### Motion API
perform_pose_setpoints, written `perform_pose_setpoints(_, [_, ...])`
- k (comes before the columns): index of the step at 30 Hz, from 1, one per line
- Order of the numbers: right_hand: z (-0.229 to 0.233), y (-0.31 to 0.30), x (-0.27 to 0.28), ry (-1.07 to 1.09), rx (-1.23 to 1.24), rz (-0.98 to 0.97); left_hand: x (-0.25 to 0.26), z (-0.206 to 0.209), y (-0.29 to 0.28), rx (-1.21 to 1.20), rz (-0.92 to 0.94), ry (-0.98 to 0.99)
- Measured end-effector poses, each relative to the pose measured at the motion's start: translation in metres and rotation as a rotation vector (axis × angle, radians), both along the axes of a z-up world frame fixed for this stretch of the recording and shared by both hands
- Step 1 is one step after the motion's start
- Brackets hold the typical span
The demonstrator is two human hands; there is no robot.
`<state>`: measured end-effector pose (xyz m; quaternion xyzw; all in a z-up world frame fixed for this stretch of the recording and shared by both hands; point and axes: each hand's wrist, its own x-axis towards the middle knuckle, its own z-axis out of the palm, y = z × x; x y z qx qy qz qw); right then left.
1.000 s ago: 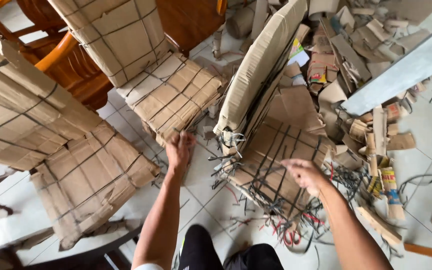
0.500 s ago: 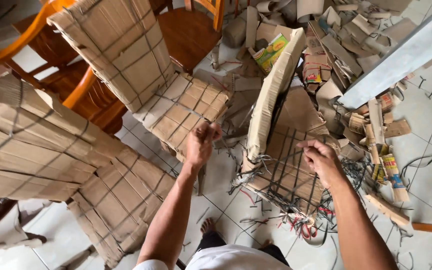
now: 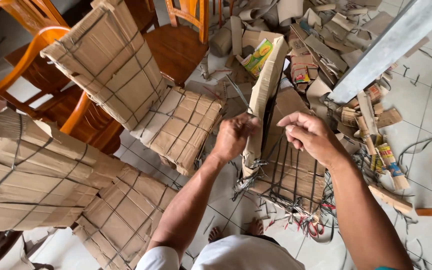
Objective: Applying and adjusting cardboard packaging and plastic straps on wooden chairs
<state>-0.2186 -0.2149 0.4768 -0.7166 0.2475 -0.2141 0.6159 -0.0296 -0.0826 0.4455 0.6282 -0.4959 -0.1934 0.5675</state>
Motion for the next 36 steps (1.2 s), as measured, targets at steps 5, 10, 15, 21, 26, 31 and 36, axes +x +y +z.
perform_pose_setpoints(5, [0.03, -0.009, 0.013, 0.022, -0.119, 0.051, 0.012, -0.008, -0.023, -0.02, -0.036, -0.013])
perform_pose_setpoints(10, [0.056, -0.015, 0.047, 0.02, -0.254, 0.162, 0.012, 0.002, -0.031, 0.011, -0.095, -0.086])
perform_pose_setpoints(15, [0.052, -0.016, 0.097, 0.106, -0.594, 0.22, 0.006, 0.044, -0.018, 0.002, -0.242, 0.057])
perform_pose_setpoints(21, [0.043, -0.018, 0.131, 0.2, -0.62, 0.227, 0.03, -0.04, -0.028, 0.056, -0.298, 0.389])
perform_pose_setpoints(26, [0.05, -0.025, 0.113, 0.087, -0.347, 0.158, 0.024, 0.004, -0.021, 0.045, -0.222, 0.612])
perform_pose_setpoints(31, [0.043, -0.015, 0.076, 0.214, -0.141, 0.163, 0.026, 0.001, -0.029, 0.123, -0.122, 0.525])
perform_pose_setpoints(36, [0.01, -0.018, 0.059, 0.167, -0.41, -0.158, 0.029, -0.003, -0.036, 0.13, -0.131, 0.514])
